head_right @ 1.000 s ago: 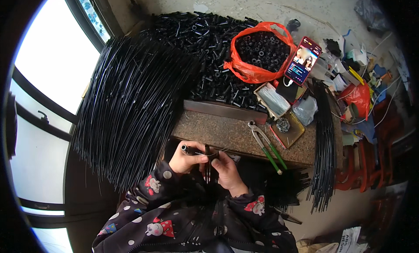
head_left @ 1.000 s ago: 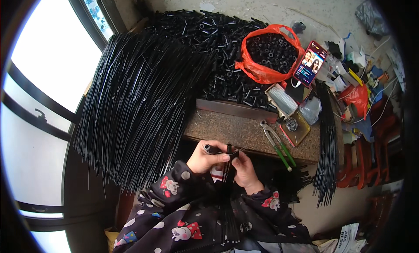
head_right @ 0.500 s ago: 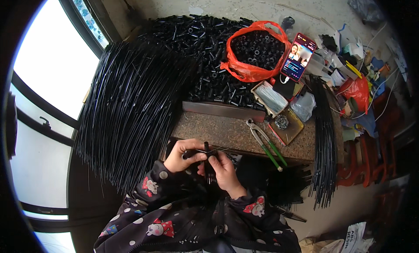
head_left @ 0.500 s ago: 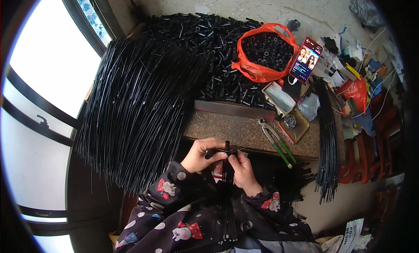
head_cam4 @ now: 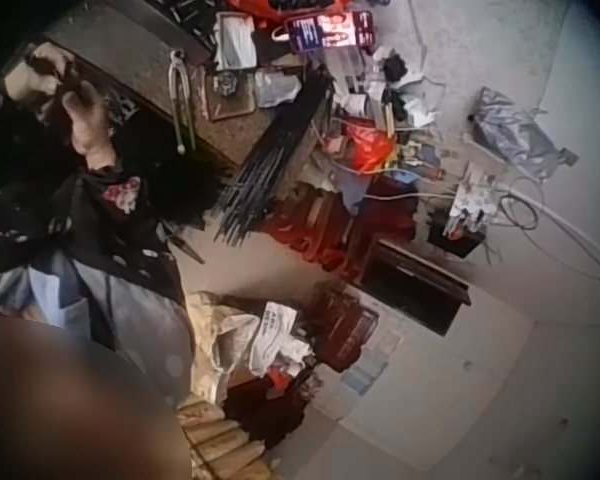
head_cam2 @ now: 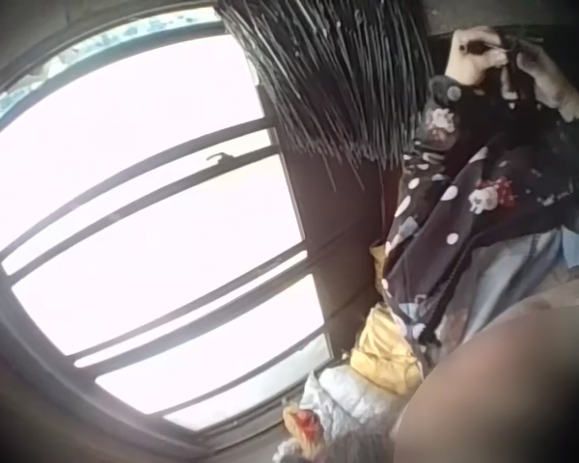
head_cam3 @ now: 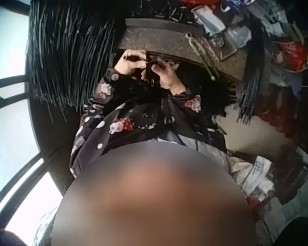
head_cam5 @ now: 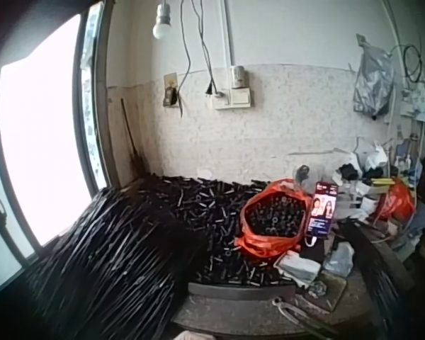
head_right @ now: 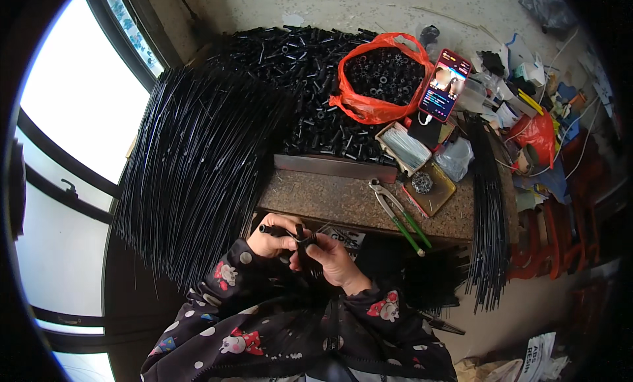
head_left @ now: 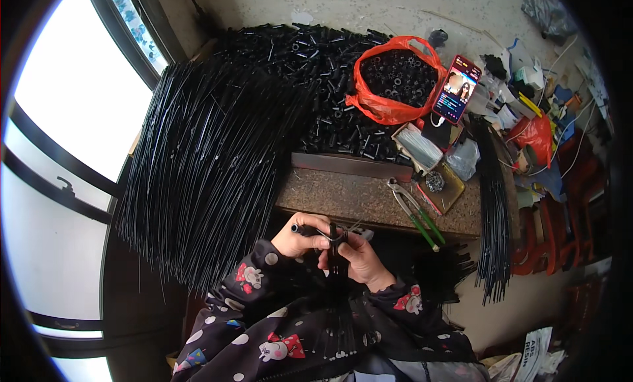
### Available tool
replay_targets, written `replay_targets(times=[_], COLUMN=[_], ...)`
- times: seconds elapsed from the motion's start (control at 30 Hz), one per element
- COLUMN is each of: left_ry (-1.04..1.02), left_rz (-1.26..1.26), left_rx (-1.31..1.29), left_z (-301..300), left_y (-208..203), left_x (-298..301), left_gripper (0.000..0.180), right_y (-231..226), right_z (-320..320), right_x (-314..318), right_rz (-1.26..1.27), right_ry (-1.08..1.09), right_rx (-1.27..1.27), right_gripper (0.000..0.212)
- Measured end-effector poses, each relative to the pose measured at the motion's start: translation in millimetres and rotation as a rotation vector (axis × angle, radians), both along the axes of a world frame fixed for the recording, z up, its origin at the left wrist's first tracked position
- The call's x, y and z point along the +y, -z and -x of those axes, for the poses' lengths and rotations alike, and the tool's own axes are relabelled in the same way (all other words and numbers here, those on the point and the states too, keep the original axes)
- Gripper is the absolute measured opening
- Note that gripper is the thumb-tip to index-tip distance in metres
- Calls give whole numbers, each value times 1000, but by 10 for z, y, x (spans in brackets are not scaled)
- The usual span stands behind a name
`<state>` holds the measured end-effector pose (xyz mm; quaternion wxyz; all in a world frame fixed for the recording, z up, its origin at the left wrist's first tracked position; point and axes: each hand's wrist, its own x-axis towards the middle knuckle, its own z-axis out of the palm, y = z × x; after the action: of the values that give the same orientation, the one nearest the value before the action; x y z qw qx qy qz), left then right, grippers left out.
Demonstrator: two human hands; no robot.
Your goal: Assembling and securing bundles of wires using clips and pliers.
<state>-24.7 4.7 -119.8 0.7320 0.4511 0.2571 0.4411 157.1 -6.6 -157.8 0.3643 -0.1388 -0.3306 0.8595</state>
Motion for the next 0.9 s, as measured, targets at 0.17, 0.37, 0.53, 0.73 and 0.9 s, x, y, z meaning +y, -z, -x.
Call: replay_targets(times=[0.17,0.37,0.53,0.73,0.9], left_ry=[-103,34,-27,146,-223], left_rz=[-155,20,-231,-229,-250], left_rx=[330,92,287,226,296], left_z=[42,45,106,145,68], left_y=[-110,-3,-57,-22,-298], left_x=[58,14,101,115,238], left_gripper=[13,14,16,18,39], right_y=[-84,-74,-125,-103,-81], right_z=[0,-9,-16,4,46], right_x=[24,-35,31,-32,-83], right_rz=[129,86,202,53,71], right_ry=[85,12,-12,-29,213], right_rx=[-71,-15,-8,16,-84], right_gripper=[22,18,20,17,12])
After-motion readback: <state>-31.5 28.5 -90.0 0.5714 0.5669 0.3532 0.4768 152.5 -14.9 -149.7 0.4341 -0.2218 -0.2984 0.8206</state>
